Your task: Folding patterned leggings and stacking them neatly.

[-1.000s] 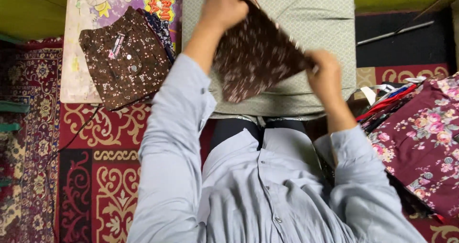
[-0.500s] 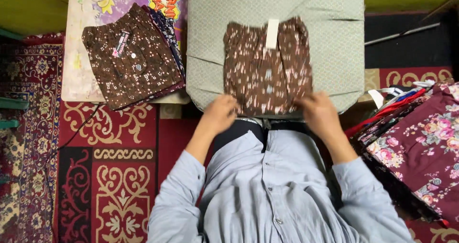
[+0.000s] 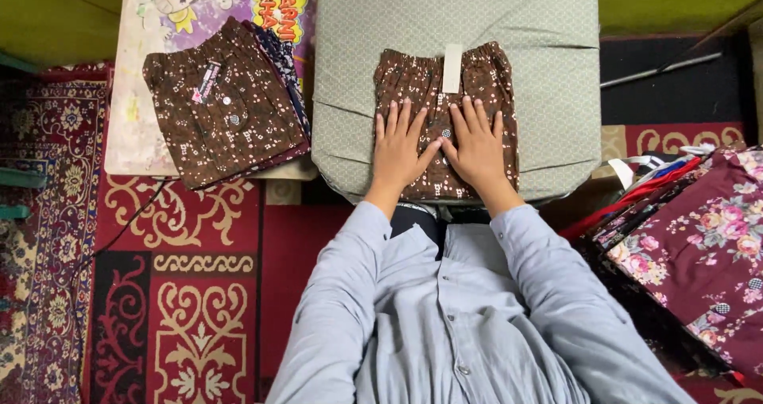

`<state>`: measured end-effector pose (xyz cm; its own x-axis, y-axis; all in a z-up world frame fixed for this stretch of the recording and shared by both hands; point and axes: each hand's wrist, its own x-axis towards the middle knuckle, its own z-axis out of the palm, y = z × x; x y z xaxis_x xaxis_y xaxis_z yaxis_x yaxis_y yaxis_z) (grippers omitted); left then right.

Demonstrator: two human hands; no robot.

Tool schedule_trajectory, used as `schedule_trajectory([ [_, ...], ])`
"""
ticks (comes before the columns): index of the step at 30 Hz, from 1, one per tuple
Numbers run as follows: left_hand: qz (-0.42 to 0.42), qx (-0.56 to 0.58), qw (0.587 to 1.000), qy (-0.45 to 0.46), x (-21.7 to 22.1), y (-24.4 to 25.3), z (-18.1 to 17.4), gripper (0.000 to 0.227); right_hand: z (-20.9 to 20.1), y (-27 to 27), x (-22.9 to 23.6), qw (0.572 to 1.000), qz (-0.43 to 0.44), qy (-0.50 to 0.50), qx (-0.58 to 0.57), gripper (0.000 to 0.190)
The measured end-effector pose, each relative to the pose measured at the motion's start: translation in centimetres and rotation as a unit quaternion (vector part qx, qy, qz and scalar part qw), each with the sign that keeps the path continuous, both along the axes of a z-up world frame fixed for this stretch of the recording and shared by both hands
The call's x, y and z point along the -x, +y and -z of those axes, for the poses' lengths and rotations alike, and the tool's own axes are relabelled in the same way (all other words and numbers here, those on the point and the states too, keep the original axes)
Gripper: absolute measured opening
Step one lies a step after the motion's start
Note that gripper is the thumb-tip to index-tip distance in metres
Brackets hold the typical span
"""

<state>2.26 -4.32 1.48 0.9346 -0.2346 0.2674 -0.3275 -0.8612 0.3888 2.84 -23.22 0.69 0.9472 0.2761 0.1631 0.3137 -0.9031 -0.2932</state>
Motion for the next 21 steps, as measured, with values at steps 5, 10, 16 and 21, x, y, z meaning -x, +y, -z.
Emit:
schedule_trajectory([
  [5,-0.014,-0.016,1.0,-0.003,-0.1,-0.1,0.8,0.073,1.4,-0.9,-2.6,0.995,0.008,-0.007,0.102,0.061],
  [10,-0.017,-0.007,1.0,0.0,-0.1,-0.2,0.9,0.073,5.3,-1.5,-12.6,0.997,0.076,0.02,0.025,0.044],
  [16,-0.019,-0.002,1.0,-0.011,-0.6,0.0,2.4,0.072,5.6,-0.5,-13.9,0.977,0.184,0.068,-0.085,0.04],
  [21,-0.011,0.029,1.0,-0.001,0.0,0.0,2.1,0.078,6.3,-2.5,-12.1,0.934,0.169,0.15,-0.278,0.024],
])
